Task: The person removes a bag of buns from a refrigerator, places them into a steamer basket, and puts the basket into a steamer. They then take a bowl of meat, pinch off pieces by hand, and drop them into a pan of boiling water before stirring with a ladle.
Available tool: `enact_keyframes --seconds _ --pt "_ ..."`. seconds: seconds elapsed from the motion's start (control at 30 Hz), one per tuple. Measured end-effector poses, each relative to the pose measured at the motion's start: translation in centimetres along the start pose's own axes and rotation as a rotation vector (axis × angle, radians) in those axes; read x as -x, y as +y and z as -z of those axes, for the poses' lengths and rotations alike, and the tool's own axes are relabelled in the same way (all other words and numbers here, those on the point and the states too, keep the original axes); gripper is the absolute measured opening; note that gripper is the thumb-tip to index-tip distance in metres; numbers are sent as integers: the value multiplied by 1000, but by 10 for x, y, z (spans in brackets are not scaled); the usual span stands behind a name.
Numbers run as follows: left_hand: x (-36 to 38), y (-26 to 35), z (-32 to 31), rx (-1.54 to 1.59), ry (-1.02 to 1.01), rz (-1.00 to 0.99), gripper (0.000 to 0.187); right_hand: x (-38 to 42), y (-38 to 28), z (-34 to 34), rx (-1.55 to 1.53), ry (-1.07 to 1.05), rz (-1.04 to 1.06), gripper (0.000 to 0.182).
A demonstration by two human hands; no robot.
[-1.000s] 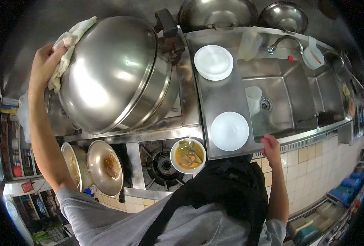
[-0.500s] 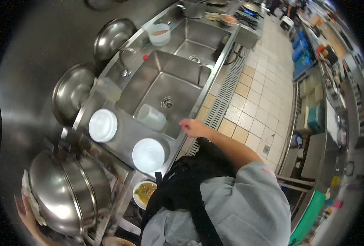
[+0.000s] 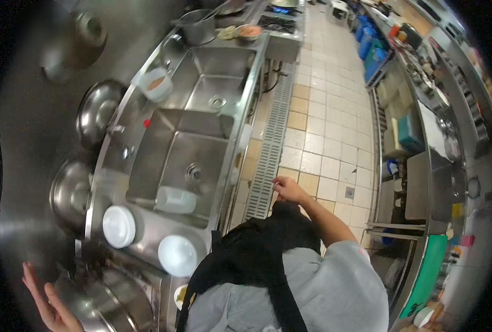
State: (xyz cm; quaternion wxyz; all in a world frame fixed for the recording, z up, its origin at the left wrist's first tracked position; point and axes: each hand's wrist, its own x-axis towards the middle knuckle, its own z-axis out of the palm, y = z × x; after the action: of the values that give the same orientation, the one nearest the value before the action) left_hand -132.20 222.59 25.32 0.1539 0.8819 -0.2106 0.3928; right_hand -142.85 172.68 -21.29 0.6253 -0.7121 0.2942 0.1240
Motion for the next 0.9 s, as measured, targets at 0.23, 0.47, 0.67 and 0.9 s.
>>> enact_keyframes --seconds 0.23,0.47,0.67,0.9 --pt "-32 144 -112 390 -307 64 44 -18 60 143 -172 163 -45 42" --pt "-56 291 -257 908 -689 248 37 7 112 316 -412 419 -138 41" --pt "-35 368 -399 1188 -722 639 33 -25 133 393 -537 544 -198 37" --pt "-54 391 -595 1332 -898 870 29 -160 55 430 -178 309 -96 46"
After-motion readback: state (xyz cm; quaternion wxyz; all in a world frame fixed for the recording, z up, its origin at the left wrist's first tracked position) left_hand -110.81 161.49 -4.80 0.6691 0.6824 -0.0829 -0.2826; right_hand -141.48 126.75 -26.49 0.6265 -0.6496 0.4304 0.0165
